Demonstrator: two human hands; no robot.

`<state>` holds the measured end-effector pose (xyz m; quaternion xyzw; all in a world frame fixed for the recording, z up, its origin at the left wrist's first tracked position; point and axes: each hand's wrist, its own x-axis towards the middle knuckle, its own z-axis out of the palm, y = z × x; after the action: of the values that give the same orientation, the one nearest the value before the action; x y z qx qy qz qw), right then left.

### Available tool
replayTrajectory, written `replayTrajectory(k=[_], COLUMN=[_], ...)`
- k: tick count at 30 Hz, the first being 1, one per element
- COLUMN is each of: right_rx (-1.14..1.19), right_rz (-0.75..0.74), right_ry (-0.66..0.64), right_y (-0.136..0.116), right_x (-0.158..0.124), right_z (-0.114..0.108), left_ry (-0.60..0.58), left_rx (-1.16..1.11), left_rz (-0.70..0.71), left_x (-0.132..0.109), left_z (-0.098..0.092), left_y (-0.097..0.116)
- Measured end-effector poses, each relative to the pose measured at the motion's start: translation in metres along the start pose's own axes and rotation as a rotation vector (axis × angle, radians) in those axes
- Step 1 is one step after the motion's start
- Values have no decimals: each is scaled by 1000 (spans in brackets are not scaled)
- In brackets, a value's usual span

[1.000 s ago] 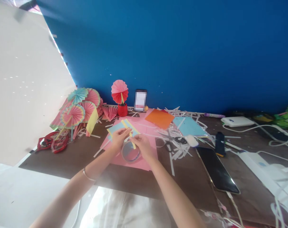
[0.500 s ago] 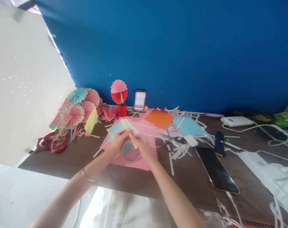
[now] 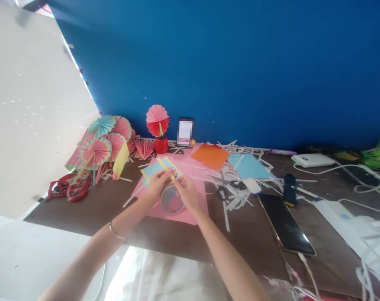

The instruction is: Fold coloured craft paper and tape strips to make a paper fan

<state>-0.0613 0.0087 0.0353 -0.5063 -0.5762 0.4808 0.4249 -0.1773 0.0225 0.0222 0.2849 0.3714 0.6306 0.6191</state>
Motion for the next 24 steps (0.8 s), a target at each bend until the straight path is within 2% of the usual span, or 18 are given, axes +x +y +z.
replayTrajectory(k=[5, 14, 24], right_rx=[-39, -35, 40], right_rz=[-13, 14, 17], right_ry=[48, 57, 72], right_y=[-2, -2, 7], right_x=[-1, -1, 2], right_z=[2, 2, 3], left_ry=[-10, 3, 30], left_rx=[-22, 1, 20], left_rz=[26, -17, 2], left_x=[-3, -3, 2], left_z=[2, 2, -1], left_y=[2, 3, -1])
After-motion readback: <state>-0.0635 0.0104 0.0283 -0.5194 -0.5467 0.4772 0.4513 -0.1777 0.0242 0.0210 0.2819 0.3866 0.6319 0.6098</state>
